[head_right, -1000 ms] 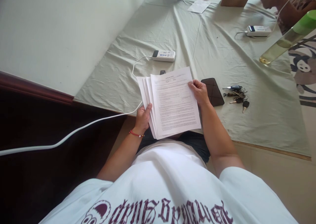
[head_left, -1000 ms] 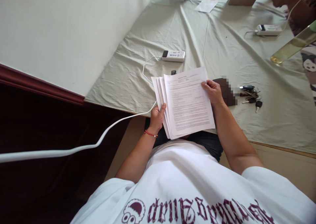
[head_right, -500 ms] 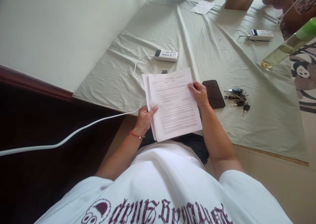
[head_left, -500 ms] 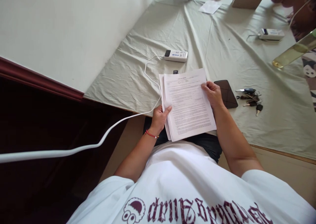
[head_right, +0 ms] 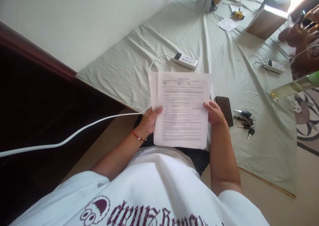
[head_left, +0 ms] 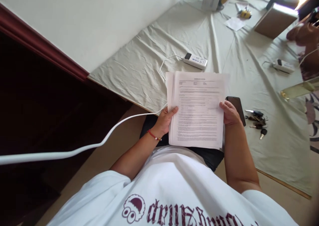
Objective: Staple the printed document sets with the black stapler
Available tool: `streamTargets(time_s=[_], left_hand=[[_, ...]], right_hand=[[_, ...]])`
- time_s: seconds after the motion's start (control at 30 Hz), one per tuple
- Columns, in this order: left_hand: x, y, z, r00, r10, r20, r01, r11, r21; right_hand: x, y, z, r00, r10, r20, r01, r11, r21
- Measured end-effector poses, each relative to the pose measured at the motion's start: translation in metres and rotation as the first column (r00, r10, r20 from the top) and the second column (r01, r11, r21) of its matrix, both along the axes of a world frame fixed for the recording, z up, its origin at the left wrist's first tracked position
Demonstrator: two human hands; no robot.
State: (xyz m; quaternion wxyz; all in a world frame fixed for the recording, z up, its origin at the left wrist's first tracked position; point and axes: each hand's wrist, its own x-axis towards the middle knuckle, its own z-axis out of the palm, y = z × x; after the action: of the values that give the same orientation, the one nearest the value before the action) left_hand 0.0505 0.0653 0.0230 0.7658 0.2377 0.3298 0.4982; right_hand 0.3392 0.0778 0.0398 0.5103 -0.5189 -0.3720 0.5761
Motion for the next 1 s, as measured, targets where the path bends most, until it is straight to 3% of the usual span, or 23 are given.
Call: streamTargets(time_s=[0.2, 0.33, 0.43, 0.7, 1.0], left_hand=[[-0.008, -0.003, 0.002, 0.964, -0.26, -0.058, 0.265, 0.959, 0.101], [-0.016, -0.004, 0.003, 0.935, -0.35, -0.058, 0.354, 0.928, 0.116], [-0.021, -0.004, 0.003, 0.935, -0.347, -0.074, 0.353, 0.932, 0.088], [-0.033, 0.002, 0.006, 0.986, -0.164, 0.042, 0.161, 0.985, 0.066], [-0.037, -0.02, -0.008, 0.941, -0.334, -0.049, 0.334, 0.942, -0.011]], right_hand=[[-0.02, -0.01, 0.023, 0.997, 0.052, 0.055, -0.052, 0.999, -0.013], [-0.03, -0.014, 0.03, 0.995, 0.034, 0.096, -0.031, 0.999, -0.029], [-0.037, -0.016, 0.028, 0.993, -0.043, 0.111, 0.051, 0.997, -0.064], [-0.061, -0.021, 0.028, 0.97, -0.241, 0.034, 0.242, 0.969, -0.046], [-0.071, -0.063, 0.005, 0.984, -0.177, 0.031, 0.179, 0.95, -0.256]])
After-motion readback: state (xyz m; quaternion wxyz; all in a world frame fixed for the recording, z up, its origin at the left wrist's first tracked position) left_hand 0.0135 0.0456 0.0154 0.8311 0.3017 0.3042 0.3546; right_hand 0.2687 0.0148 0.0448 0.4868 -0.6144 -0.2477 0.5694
